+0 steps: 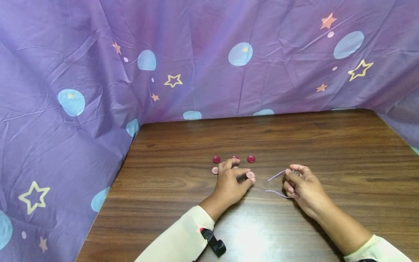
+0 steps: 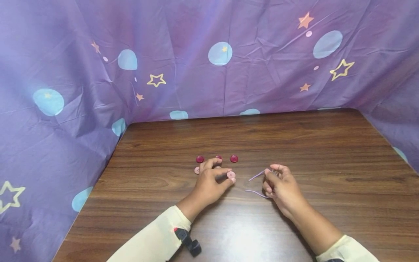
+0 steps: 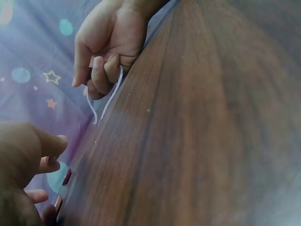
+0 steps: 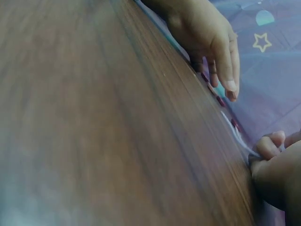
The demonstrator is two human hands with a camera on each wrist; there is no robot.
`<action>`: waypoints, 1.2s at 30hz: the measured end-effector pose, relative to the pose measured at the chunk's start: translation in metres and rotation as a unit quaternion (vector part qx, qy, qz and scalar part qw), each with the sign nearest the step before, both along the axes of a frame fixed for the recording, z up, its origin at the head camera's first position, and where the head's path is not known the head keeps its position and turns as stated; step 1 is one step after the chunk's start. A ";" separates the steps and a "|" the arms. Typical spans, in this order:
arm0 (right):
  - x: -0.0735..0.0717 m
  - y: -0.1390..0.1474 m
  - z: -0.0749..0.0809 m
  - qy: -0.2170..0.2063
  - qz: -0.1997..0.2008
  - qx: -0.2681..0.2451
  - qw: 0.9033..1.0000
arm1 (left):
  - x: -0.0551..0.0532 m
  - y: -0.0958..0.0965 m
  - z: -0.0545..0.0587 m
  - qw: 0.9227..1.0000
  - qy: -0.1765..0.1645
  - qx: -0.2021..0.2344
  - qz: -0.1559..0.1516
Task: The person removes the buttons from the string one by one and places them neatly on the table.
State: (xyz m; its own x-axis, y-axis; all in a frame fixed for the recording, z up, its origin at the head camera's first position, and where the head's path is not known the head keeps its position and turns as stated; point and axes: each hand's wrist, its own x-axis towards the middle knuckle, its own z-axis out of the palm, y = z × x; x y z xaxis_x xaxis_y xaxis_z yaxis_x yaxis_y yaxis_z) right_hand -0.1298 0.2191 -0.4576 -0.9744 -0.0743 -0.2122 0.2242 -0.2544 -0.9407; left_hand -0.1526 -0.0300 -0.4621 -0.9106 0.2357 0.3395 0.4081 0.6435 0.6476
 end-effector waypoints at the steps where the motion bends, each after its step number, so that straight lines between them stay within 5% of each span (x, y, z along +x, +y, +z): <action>1: 0.000 0.002 -0.001 0.002 0.005 -0.005 1.000 | 0.000 0.000 0.000 1.000 0.000 -0.002 0.000; 14: 0.000 0.010 -0.005 0.020 0.033 -0.025 0.999 | 0.002 0.008 -0.001 0.998 0.035 -0.051 0.032; 22: 0.001 0.011 -0.005 0.022 0.034 -0.020 0.999 | 0.003 0.016 -0.001 0.997 0.051 -0.042 0.042; 36: 0.001 0.010 -0.007 0.030 0.041 -0.015 0.999 | 0.003 0.031 0.010 0.986 -0.056 -0.101 0.119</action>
